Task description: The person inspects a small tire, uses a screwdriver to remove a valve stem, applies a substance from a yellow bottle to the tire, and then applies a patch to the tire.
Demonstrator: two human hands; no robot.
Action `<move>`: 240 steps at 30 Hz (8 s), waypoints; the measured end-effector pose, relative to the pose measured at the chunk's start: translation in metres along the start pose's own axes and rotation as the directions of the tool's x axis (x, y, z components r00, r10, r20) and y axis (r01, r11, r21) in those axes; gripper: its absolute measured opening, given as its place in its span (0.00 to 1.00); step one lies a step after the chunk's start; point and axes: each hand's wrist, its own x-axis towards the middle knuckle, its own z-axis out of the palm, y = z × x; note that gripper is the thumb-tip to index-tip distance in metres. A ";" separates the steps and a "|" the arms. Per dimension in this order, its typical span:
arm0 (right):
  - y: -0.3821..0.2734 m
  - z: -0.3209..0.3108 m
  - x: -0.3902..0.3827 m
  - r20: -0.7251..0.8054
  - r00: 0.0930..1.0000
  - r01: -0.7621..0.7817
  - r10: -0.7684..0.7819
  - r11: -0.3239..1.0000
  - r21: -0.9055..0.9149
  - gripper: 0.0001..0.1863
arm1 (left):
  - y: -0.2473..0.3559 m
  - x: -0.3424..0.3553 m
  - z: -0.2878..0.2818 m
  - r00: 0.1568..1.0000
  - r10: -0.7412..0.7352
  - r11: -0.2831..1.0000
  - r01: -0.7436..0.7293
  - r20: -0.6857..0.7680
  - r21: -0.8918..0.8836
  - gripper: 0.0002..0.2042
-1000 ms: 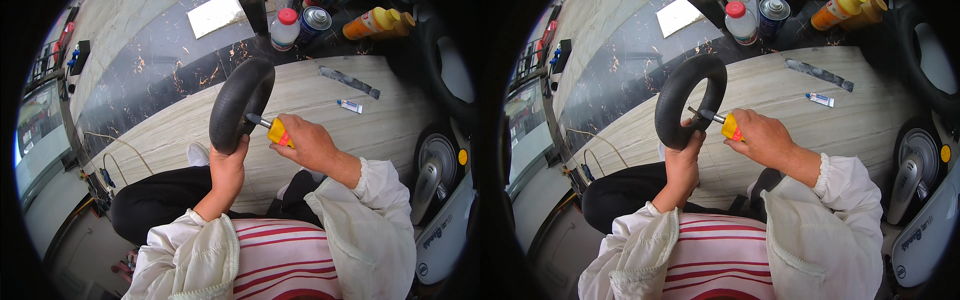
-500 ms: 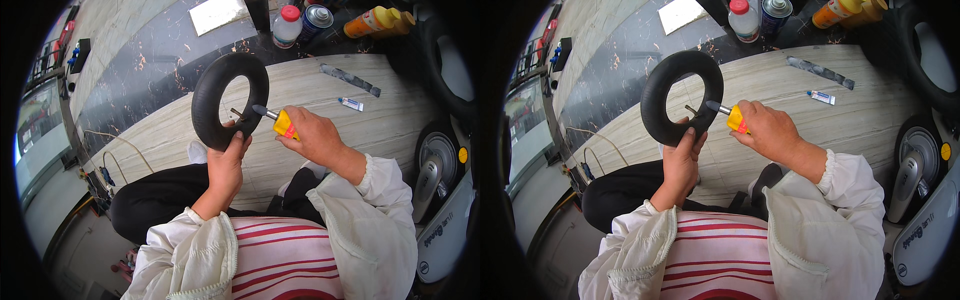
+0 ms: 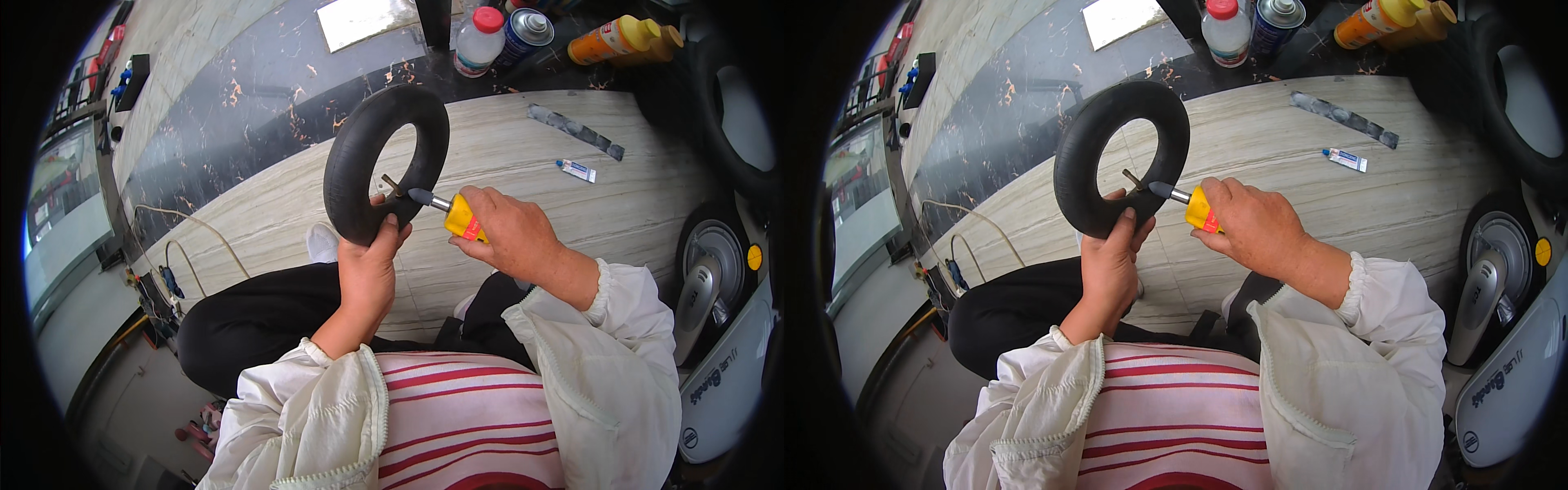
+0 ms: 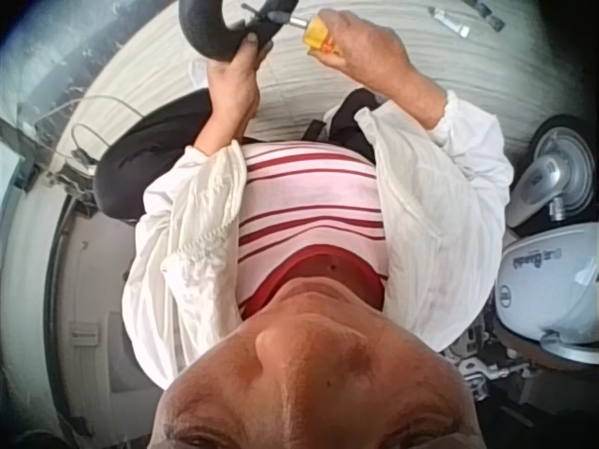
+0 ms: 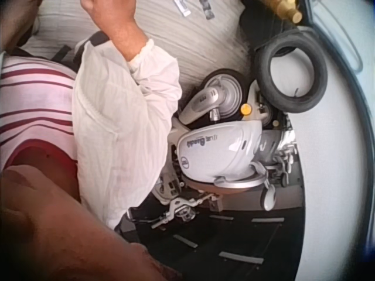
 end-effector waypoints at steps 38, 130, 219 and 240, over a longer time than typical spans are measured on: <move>-0.004 -0.001 -0.008 -0.078 0.996 0.031 -0.037 0.997 -0.069 0.29 | 0.006 -0.009 -0.003 1.000 -0.027 0.999 0.027 0.005 0.040 0.20; -0.037 -0.037 -0.020 -0.106 0.994 0.000 0.034 0.953 0.303 0.38 | 0.008 -0.013 0.008 0.900 -0.303 0.951 0.306 0.314 0.042 0.35; -0.015 -0.013 -0.010 -0.108 0.987 0.121 -0.120 0.993 -0.002 0.40 | 0.020 -0.015 0.008 0.926 -0.315 0.949 0.312 0.208 0.048 0.37; -0.014 -0.012 -0.011 -0.141 0.986 0.087 -0.089 0.996 -0.023 0.40 | 0.021 -0.013 0.007 0.933 -0.293 0.956 0.293 0.209 0.031 0.37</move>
